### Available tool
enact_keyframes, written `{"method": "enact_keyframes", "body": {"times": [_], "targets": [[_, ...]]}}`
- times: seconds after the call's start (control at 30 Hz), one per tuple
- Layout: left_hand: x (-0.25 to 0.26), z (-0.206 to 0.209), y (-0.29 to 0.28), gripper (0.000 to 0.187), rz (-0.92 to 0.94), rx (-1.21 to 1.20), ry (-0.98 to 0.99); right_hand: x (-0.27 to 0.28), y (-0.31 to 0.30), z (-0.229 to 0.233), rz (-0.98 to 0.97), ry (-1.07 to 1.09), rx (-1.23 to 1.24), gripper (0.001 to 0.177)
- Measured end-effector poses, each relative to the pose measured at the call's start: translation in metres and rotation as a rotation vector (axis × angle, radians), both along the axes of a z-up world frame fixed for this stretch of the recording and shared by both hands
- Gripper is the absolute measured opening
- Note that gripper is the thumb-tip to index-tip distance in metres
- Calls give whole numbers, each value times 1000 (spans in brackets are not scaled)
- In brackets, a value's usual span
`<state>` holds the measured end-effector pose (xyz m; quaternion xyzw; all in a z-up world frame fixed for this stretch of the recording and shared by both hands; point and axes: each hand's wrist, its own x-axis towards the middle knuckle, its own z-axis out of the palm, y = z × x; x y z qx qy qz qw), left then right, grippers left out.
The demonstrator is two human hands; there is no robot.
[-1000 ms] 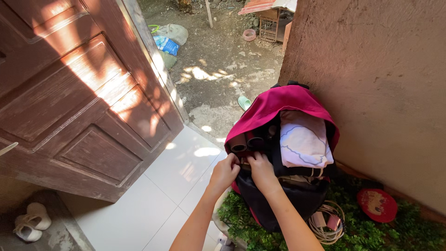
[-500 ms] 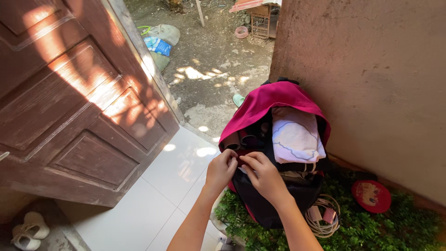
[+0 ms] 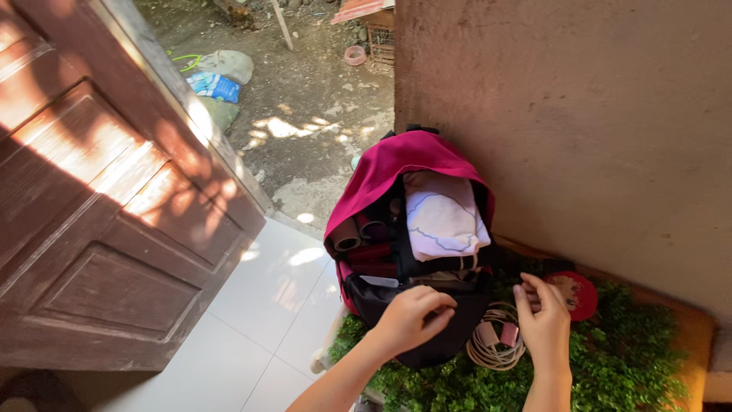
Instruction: The person packs a pink backpack at a doorway, placing clothes, a hair dryer, a phone, a round tin, and a coiled extension cord into it, then zips the compartments closed. They then reopen the backpack and take items back out, holding a small cloth pouch at the end.
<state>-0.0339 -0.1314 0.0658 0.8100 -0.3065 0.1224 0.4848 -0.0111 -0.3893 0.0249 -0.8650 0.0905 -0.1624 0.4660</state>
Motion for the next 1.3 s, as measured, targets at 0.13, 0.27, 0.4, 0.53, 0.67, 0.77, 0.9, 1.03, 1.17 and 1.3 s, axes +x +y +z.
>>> {"method": "enact_keyframes", "body": {"times": [0.13,0.27,0.4,0.53,0.67,0.77,0.9,1.03,1.17,1.3], "targets": [[-6,-17,-26,16,-119,44,18,-3,-38,-57,-60,190,-125,32],[-8,-29,-40,18,-157,57,3,4,-69,-123,-90,254,-194,42],[-10,-32,-39,18,-134,58,-20,26,-96,-173,-299,245,-335,81],[-14,-29,-27,17,-80,73,-26,44,-128,-181,-437,125,-93,84],[-17,-26,-18,16,-25,68,-42,55,-140,-172,-547,267,27,83],[-21,-23,-10,15,18,60,-39,60,-131,-168,-609,307,-24,70],[-21,-18,2,15,67,61,-54,67,-114,-171,-559,284,17,44],[-20,-14,13,16,111,44,-78,68,-109,-173,-350,-24,-304,33],[-14,-8,27,16,130,28,-75,77,-111,-144,-340,-115,-263,30],[-13,-5,41,13,204,-20,-63,67,-93,-73,-261,-247,0,29]]}}
